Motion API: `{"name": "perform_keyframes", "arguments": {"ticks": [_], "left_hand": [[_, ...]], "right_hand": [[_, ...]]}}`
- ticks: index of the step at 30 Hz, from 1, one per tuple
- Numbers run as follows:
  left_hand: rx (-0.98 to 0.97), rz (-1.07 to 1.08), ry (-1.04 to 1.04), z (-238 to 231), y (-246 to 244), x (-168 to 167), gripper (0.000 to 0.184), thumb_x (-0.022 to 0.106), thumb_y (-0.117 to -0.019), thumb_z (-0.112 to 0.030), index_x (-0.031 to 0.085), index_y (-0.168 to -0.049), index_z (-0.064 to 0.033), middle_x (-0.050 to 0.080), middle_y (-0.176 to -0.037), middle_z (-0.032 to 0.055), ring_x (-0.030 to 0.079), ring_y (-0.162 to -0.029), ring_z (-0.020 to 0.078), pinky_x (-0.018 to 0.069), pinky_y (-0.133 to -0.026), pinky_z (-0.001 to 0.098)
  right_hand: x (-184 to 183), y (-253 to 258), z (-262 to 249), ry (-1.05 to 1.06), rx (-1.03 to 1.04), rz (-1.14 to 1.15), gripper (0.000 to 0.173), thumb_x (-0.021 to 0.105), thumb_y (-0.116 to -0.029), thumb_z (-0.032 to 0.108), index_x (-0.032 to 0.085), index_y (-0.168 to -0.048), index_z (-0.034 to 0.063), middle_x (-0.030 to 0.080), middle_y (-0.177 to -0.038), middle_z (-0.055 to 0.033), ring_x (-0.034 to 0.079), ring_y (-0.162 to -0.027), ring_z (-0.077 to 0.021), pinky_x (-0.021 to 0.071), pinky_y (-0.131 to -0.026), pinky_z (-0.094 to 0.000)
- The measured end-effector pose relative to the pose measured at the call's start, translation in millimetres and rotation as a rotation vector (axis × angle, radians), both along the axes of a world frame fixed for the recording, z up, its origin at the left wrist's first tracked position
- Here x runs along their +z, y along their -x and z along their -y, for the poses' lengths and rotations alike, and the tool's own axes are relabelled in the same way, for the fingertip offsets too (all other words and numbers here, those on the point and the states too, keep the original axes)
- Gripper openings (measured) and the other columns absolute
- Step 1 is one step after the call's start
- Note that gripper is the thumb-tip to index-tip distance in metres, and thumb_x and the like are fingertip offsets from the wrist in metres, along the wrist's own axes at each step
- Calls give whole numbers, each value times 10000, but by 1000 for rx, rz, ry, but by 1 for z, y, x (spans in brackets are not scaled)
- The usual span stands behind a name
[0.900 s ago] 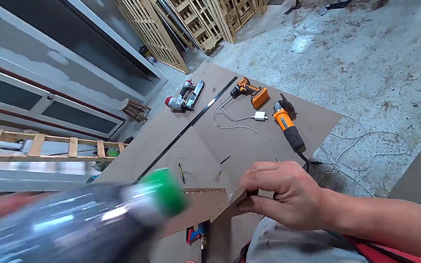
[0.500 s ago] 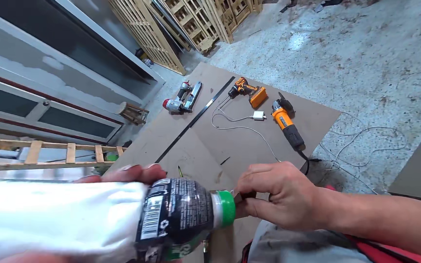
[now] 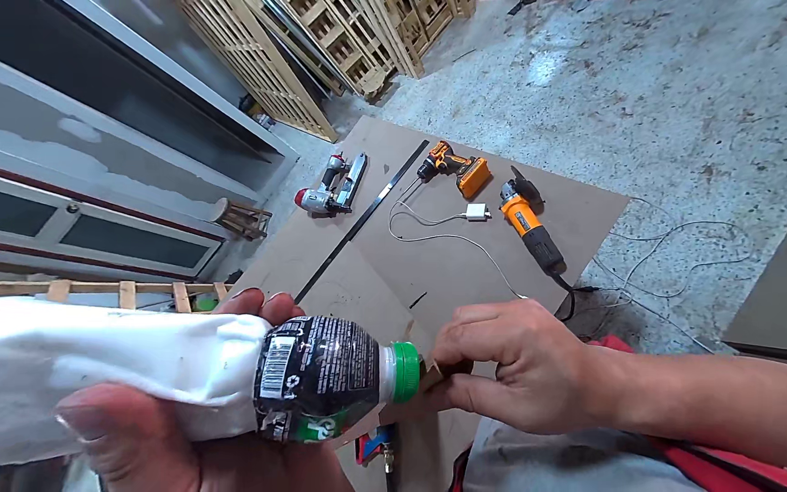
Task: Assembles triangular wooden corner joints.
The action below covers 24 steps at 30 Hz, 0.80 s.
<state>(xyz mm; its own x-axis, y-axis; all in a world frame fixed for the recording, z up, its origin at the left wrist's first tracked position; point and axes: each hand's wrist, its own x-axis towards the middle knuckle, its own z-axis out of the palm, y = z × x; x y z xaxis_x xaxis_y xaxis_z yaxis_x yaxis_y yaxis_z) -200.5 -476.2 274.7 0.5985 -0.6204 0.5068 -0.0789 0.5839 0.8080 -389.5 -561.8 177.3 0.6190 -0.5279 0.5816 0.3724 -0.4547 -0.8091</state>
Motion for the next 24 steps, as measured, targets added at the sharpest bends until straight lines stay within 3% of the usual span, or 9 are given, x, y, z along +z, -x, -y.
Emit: {"name": "perform_keyframes", "arguments": {"ticks": [3,7,10,12,15,18,20,22,24], "left_hand": [[-95,52,-30,-1,-3,3,513,460,-1056,-476,562,-1230,-5,698,-1096,164,709,-1030,292,587,-935,454],[-65,121,-55,-1,2,8,517,338,-1084,-455,510,-1228,11,669,-1107,179,692,-1049,307,572,-965,471],[-81,203,-73,-8,3,17,475,397,-1073,-412,541,-1202,23,684,-1113,183,692,-1074,309,565,-979,459],[-34,182,-54,-16,3,28,457,421,-1039,-409,532,-1150,21,678,-1041,142,685,-1027,239,557,-957,390],[52,151,8,-19,14,31,387,458,-1019,-384,548,-1082,-14,672,-950,104,692,-956,200,574,-893,378],[-15,396,-114,-21,14,23,401,523,-1052,-372,554,-1168,10,701,-1100,159,693,-1073,273,561,-981,441],[21,452,-37,-31,13,27,311,510,-1048,-303,640,-1091,-24,705,-1023,71,684,-1008,146,541,-923,313],[-6,228,71,-36,15,39,358,573,-991,-315,652,-1009,34,708,-940,92,695,-950,132,547,-896,278],[-12,186,-30,-38,13,36,486,524,-993,-458,580,-1140,2,679,-1031,93,671,-1020,166,541,-950,348]], "right_hand": [[-1,0,0,5,2,-6,122,718,-967,178,764,-971,65,714,-920,22,681,-856,-26,601,-736,-192],[-1,-1,-1,1,-4,-3,129,721,-968,187,766,-966,67,713,-910,24,681,-843,-23,601,-726,-188],[-3,0,-1,1,-8,-9,130,723,-966,191,767,-966,68,715,-914,26,682,-843,-22,602,-725,-190],[-3,1,0,1,-23,-6,135,724,-965,199,767,-961,71,723,-919,30,688,-848,-21,608,-736,-195],[-2,3,1,2,-45,9,120,732,-956,180,770,-954,66,724,-913,27,687,-846,-24,608,-736,-198],[-6,2,-3,28,-32,-3,110,711,-968,156,764,-1002,65,722,-942,20,683,-878,-36,604,-772,-211],[-9,4,-6,25,-22,-2,143,701,-984,186,758,-1008,57,726,-939,11,690,-888,-44,606,-786,-219],[-6,6,-6,26,-32,29,159,698,-987,188,758,-995,42,729,-936,0,693,-903,-52,604,-794,-220],[-1,7,-6,39,-42,40,148,702,-982,180,763,-992,46,727,-939,4,689,-906,-47,603,-787,-215]]}}
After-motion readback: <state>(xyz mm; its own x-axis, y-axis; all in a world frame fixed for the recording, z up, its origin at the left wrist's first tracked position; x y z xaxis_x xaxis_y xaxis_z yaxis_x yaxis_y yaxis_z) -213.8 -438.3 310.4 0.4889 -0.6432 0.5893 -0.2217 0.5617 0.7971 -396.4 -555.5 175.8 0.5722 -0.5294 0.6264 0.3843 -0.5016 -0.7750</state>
